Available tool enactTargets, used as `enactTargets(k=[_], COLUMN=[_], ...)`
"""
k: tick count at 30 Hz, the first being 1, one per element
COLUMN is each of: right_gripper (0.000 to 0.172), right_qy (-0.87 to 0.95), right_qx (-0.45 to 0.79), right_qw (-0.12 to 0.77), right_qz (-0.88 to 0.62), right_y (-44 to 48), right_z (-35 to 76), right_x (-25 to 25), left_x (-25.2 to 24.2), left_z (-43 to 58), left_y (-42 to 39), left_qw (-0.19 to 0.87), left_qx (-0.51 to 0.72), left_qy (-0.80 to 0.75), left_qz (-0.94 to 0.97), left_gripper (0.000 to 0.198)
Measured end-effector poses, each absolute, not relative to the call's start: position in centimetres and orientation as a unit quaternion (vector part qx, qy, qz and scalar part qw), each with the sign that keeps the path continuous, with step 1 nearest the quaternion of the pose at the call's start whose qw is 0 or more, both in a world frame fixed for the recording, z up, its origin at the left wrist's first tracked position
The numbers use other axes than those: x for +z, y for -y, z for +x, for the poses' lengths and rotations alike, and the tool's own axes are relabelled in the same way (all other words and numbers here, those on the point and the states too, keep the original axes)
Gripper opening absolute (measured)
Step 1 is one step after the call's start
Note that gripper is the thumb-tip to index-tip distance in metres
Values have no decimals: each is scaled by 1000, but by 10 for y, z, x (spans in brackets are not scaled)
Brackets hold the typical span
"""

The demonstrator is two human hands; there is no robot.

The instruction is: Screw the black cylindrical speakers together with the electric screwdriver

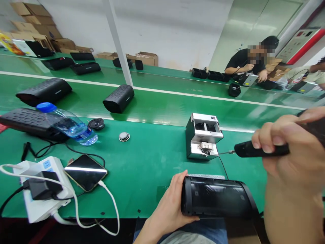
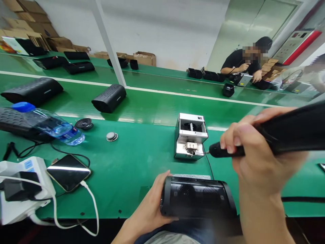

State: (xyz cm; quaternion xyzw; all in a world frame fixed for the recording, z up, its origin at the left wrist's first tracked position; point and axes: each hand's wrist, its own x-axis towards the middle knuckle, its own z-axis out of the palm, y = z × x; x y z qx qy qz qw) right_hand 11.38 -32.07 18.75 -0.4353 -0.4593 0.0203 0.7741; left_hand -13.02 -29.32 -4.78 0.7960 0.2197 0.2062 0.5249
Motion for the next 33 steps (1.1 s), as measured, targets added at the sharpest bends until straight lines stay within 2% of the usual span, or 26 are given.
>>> enactTargets(k=[3, 14, 20, 25, 33], right_gripper=[26, 22, 28, 24, 21], right_qy=[448, 474, 605, 479, 463], right_qx=[-23, -7, 134, 21, 13], right_qw=[783, 746, 690, 759, 758], right_qz=[-432, -467, -374, -440, -459], right_y=[298, 278, 268, 270, 295], right_z=[112, 119, 134, 124, 112], right_x=[184, 171, 169, 167, 170], left_x=[-50, -52, -47, -46, -48], left_z=[-130, -130, -130, -130, -130], left_y=[294, 293, 292, 294, 293], left_qw=[523, 526, 520, 522, 510], left_qx=[209, 217, 208, 212, 206], left_qy=[-220, -215, -219, -224, -228], left_qz=[796, 794, 799, 795, 803], left_gripper=[145, 149, 149, 147, 145])
